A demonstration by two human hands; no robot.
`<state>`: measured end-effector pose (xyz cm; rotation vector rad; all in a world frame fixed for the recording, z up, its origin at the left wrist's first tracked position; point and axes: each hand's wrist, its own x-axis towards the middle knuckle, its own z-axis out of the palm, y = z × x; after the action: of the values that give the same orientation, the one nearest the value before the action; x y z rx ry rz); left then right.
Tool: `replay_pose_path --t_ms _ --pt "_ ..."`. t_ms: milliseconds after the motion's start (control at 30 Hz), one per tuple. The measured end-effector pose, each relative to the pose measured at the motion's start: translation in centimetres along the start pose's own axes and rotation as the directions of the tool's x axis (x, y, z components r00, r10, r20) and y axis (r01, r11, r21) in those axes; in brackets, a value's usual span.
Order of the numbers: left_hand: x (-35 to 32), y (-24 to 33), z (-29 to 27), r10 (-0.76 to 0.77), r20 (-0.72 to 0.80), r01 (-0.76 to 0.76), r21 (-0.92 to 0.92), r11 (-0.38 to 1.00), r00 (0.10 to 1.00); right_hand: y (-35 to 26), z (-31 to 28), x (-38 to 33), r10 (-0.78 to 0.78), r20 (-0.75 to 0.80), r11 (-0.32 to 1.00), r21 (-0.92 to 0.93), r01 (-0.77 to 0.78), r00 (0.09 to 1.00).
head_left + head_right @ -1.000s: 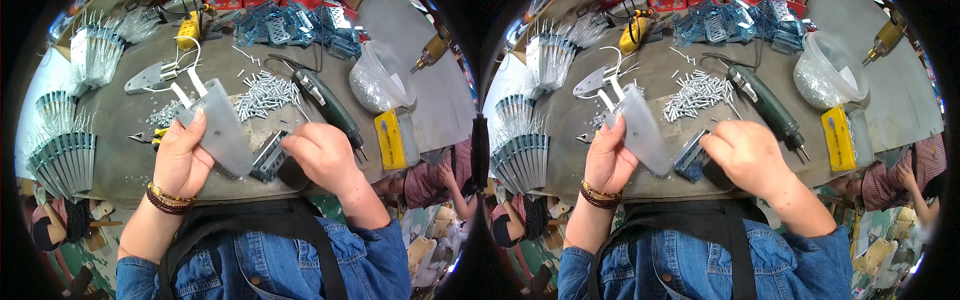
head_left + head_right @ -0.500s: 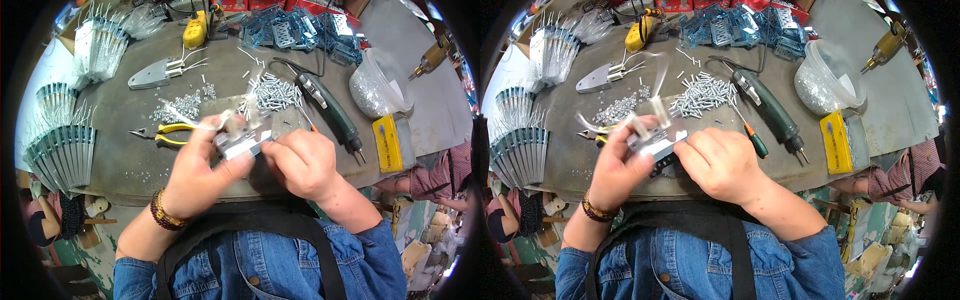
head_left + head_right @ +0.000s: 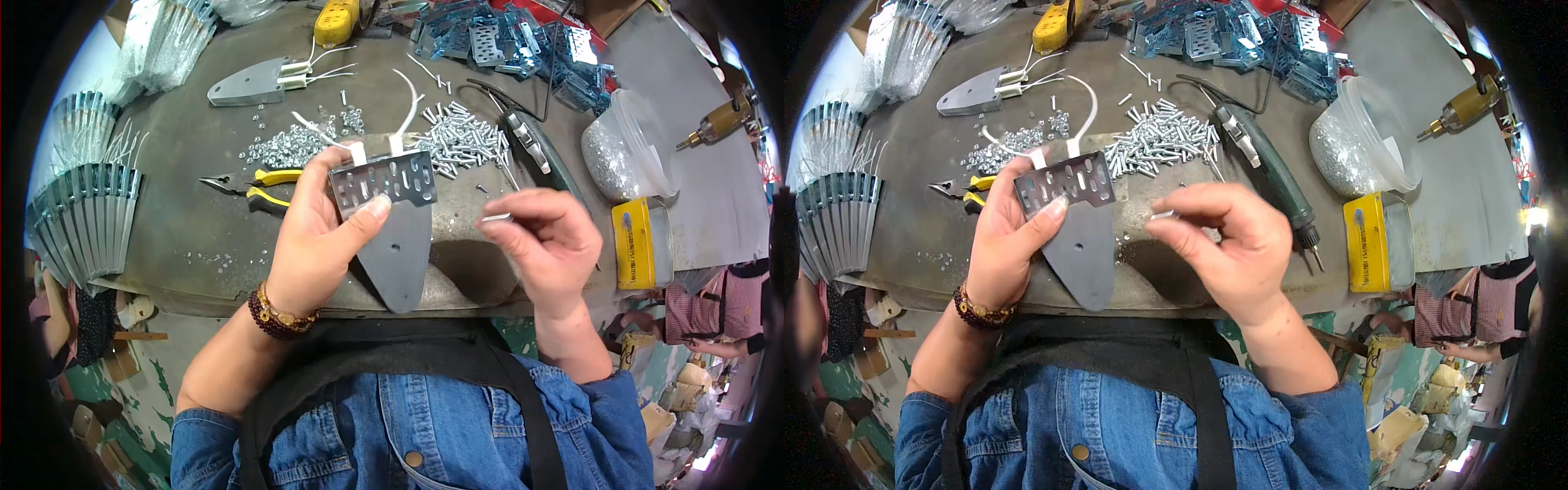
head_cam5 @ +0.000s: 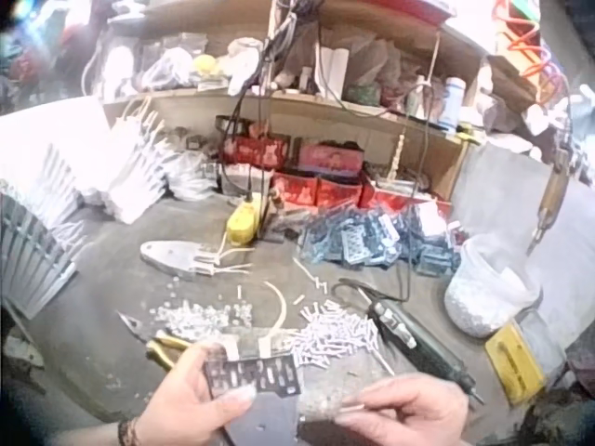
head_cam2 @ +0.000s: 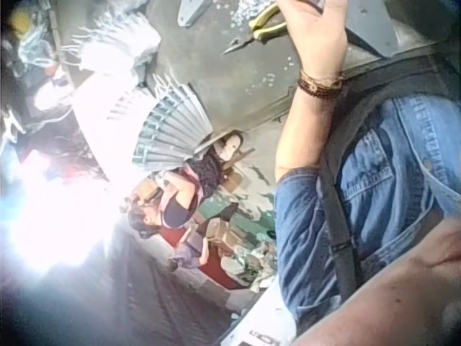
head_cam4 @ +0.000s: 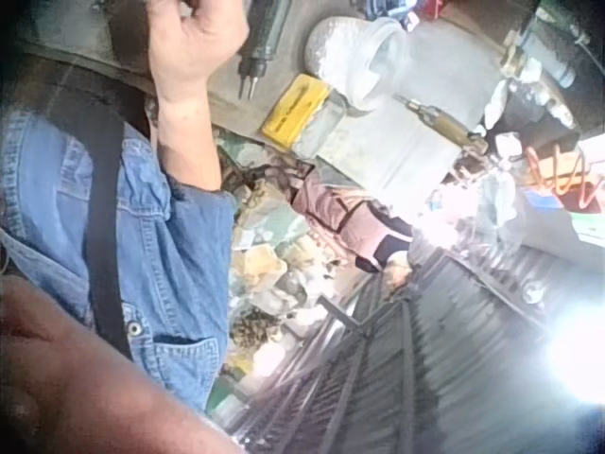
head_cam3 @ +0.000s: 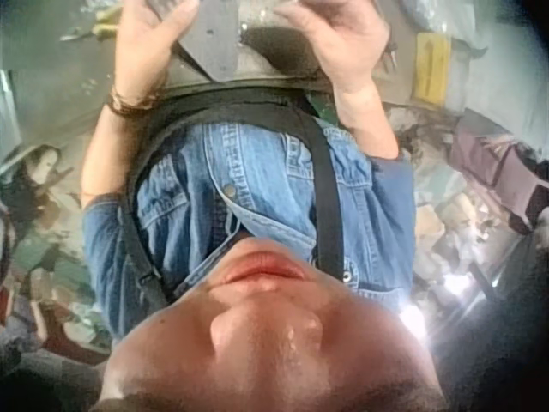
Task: Assembling small metal components using screws and a power screwdriver.
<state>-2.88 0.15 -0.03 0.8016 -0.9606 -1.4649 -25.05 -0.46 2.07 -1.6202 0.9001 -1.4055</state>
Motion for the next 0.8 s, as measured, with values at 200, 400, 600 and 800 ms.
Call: replay_pose_path --t_ms 200,400,600,800 --pt "-0.5 -0.6 -0.1 -0.13 0.068 0.129 0.02 0.991 0.989 1.5 0.4 0.4 -0.165 0.159 0.924 -0.321 0.209 0.973" --pt "-0.4 -0.5 -0.7 -0.156 0.088 0.156 0.01 0.988 0.984 1.5 0.9 0.7 -0.22 0.261 0.875 -0.373 0.308 0.94" --pt "-0.4 -0.5 -0.9 -0.161 0.095 0.166 -0.047 0.985 0.982 1.7 1.9 1.2 -0.355 0.363 0.764 -0.419 0.491 0.862" --pt "-0.5 -0.6 -1.0 -0.117 0.111 0.122 -0.041 0.992 0.987 1.6 2.1 1.5 -0.339 0.433 0.692 -0.487 0.533 0.835"
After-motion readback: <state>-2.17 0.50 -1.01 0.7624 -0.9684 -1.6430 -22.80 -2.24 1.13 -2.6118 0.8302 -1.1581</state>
